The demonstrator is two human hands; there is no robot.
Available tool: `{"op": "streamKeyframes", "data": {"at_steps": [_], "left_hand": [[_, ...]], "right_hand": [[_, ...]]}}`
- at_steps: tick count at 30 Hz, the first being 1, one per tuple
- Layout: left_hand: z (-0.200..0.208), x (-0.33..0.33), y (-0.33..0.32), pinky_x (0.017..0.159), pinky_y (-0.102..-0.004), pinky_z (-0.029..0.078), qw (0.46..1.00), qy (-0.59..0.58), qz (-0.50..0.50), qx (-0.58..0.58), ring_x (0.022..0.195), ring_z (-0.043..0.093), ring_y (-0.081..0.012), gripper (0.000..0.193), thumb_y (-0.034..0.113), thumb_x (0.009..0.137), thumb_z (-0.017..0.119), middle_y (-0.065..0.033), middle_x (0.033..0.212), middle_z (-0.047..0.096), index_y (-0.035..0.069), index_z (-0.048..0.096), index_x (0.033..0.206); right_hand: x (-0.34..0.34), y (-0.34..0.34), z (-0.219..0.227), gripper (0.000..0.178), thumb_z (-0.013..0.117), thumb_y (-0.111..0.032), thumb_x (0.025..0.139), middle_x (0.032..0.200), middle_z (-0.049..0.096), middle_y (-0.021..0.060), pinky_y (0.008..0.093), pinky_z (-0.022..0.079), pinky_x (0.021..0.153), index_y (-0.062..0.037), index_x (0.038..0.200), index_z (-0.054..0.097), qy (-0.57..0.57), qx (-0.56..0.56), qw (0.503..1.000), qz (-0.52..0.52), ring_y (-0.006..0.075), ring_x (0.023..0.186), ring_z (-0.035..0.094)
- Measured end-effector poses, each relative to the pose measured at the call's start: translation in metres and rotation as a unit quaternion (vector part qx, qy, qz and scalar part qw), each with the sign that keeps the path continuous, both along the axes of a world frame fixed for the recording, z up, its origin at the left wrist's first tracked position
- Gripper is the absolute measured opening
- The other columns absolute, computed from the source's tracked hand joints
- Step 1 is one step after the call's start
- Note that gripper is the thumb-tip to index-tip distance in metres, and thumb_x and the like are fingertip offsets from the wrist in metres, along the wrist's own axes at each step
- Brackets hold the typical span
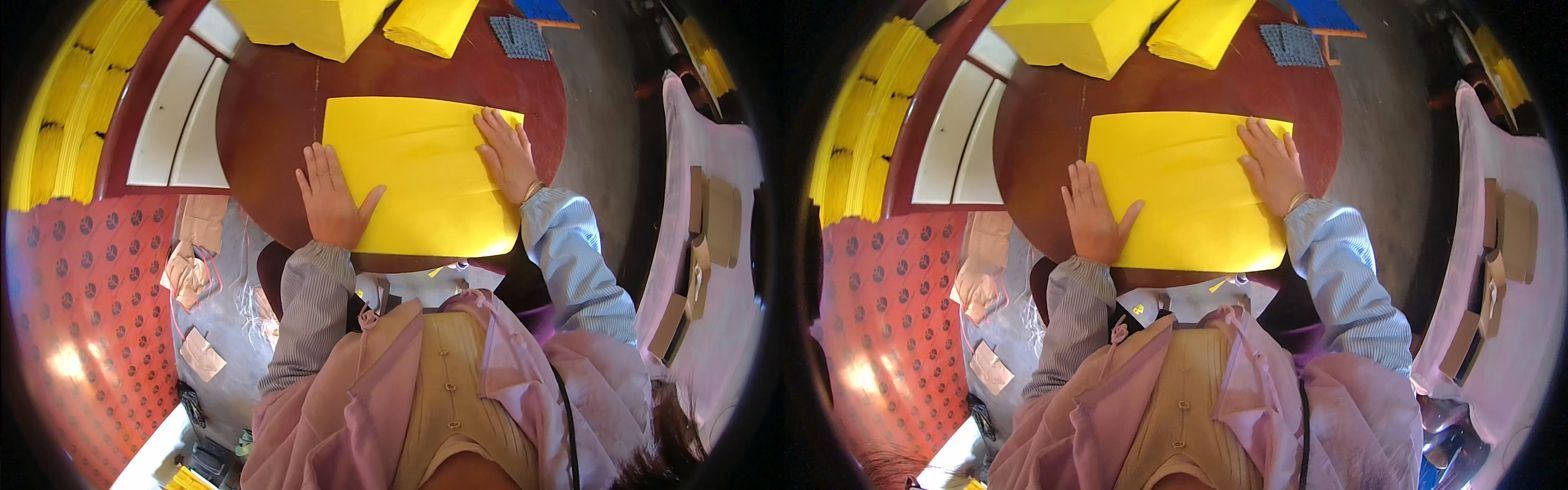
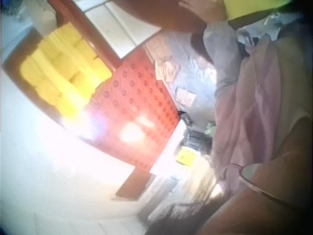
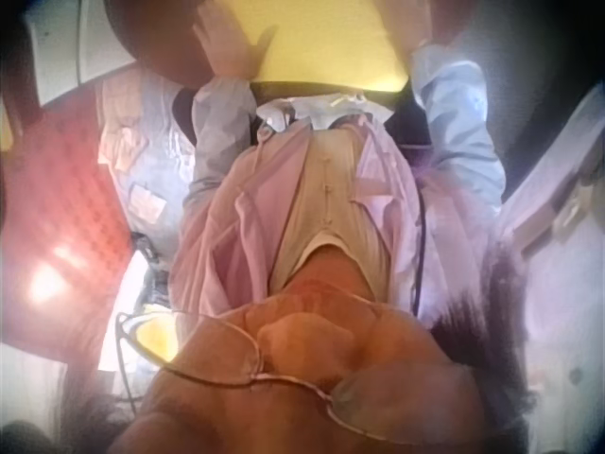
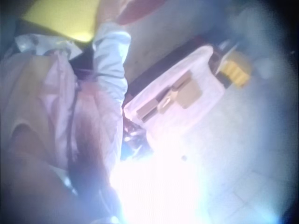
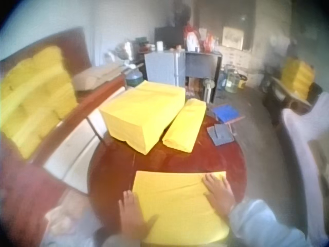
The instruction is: The person folds yellow paper sheets by hand on a round table, repeatedly folding each sheet in half and pressing the crease. They stack the folded sheets and continue the process with additional sheets from a nearby pile.
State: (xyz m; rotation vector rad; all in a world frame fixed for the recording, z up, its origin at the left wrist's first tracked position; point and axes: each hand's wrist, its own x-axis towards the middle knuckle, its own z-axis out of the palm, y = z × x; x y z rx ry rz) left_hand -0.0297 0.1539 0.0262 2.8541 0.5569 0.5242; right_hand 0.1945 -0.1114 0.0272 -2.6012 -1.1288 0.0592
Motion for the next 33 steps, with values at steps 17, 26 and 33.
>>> {"op": "streamKeyframes", "data": {"at_steps": [17,26,33], "left_hand": [[0.002,-0.025,-0.129,0.126,-0.0479,0.039,0.25,-0.128,0.012,-0.96,0.149,0.046,-0.0386,0.052,0.015,0.11,0.056,-0.0244,0.155,0.05,-0.01,0.038,0.152],[0.012,-0.039,-0.02,0.092,-0.0396,0.063,0.5,-0.218,0.033,-0.838,0.117,0.072,-0.0279,0.034,0.006,0.103,0.065,-0.0121,0.134,0.069,0.005,0.057,0.136],[0.013,-0.018,0.189,0.084,-0.034,0.065,0.634,-0.145,0.12,-0.75,0.101,0.077,-0.0228,0.034,0.011,0.104,0.066,-0.0152,0.119,0.075,-0.005,0.06,0.133]], "right_hand": [[0.058,-0.017,0.111,0.018,0.068,-0.02,0.097,0.085,0.071,0.0063,0.0281,0.054,0.067,-0.0087,0.105,0.058,0.434,0.046,0.882,0.179,0.0133,0.08,0.069],[-0.053,0.006,0.076,0.042,0.064,-0.016,0.106,0.1,0.07,0.0033,0.0248,0.053,0.066,-0.0071,0.145,0.055,0.583,0.119,0.798,0.096,0.0094,0.089,0.066],[-0.116,0.189,0.039,0.047,0.059,-0.016,0.108,0.136,0.063,0.0131,0.0423,0.065,0.093,-0.003,0.152,0.047,0.689,0.23,0.687,0.016,0.0262,0.116,0.071]]}}
